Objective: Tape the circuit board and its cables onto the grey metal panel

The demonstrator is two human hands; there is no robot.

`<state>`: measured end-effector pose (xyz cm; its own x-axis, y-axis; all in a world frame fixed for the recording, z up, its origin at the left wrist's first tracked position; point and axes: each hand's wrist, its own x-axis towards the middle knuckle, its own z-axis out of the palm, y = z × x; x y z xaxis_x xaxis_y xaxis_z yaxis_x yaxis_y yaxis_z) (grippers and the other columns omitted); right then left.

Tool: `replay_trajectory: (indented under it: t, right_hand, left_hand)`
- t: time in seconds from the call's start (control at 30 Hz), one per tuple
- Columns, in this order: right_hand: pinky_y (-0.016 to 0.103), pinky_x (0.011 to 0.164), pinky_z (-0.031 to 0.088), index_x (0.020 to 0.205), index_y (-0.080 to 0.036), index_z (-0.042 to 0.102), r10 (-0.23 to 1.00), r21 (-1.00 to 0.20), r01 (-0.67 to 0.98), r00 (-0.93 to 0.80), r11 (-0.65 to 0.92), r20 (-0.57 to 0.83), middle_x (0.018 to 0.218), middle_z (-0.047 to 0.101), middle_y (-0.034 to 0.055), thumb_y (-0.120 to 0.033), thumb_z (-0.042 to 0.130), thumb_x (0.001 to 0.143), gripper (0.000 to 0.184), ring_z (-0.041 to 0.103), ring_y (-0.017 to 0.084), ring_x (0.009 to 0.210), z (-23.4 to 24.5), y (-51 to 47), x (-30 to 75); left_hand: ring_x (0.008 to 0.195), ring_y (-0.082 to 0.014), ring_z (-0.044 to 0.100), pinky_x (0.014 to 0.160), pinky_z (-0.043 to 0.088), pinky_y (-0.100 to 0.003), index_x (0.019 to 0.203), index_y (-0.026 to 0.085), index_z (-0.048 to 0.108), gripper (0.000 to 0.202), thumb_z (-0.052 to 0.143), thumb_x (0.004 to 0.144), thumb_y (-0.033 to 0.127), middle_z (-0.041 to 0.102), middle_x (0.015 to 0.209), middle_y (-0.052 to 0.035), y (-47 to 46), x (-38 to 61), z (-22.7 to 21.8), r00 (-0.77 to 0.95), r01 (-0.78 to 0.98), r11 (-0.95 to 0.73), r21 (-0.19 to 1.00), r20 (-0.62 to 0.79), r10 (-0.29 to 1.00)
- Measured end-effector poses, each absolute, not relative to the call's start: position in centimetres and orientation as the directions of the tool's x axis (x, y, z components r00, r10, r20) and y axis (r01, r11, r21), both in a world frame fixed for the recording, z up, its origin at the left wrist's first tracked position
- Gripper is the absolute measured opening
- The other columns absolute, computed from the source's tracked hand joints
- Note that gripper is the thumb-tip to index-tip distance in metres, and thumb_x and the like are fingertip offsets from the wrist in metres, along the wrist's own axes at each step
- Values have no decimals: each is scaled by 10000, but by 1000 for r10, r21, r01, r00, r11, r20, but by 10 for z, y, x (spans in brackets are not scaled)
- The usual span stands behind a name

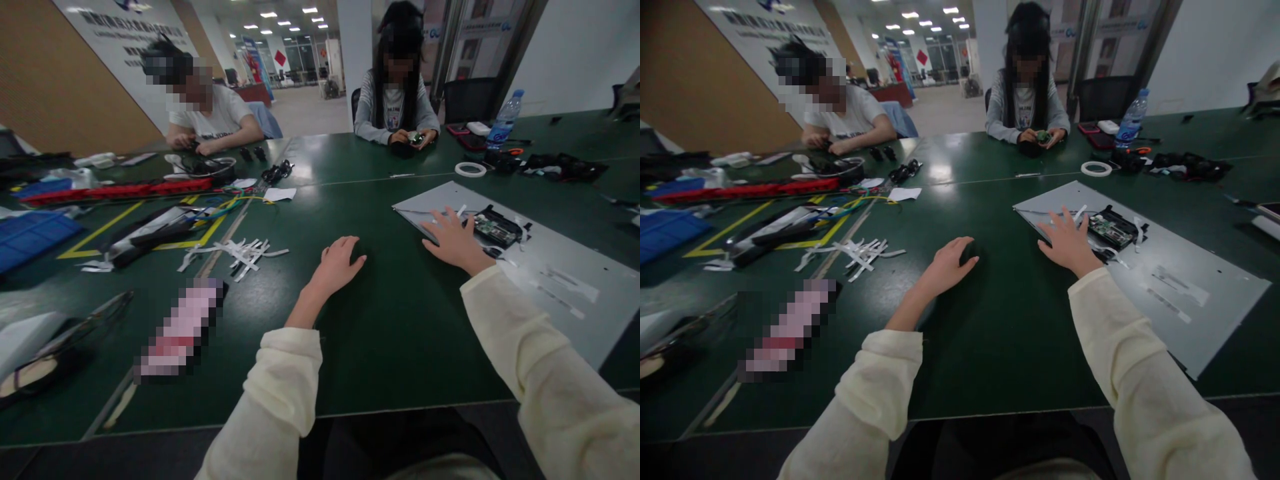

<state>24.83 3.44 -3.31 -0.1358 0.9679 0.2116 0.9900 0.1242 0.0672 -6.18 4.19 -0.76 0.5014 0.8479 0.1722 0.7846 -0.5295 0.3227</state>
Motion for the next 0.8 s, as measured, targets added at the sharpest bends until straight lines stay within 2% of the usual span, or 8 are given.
replay_trajectory:
  t: [0.2,0.37,0.6,0.8]
  right_hand:
    - [723,999,125,1317,-258,496,952,81,996,-65,43,299,1526,237,103,-444,304,930,470,104,381,1395,-39,32,253]
    - [739,992,57,1261,-238,544,916,108,994,-26,-19,400,1553,167,86,-388,326,928,425,38,382,1401,-41,30,247]
    - [786,920,54,1234,-207,546,895,27,978,178,-207,410,1532,186,143,-370,334,919,413,48,421,1380,-53,44,271]
    - [785,913,97,1269,-197,518,881,-30,968,241,-250,407,1509,212,184,-386,288,931,451,94,437,1369,-60,48,286]
  left_hand:
    - [1384,-277,297,1099,286,-515,1386,222,365,532,434,905,439,384,1465,-106,40,-63,-11,607,746,-610,266,104,788]
    - [1391,-276,285,1104,276,-514,1388,210,364,531,420,910,434,369,1476,-114,37,-62,-12,621,743,-625,240,101,777]
    - [1385,-275,300,1107,285,-488,1402,208,353,542,416,913,432,376,1472,-115,36,-62,-8,633,734,-635,241,95,768]
    - [1382,-285,303,1105,283,-492,1403,202,356,544,406,917,441,378,1471,-119,34,-63,-6,637,740,-634,224,71,768]
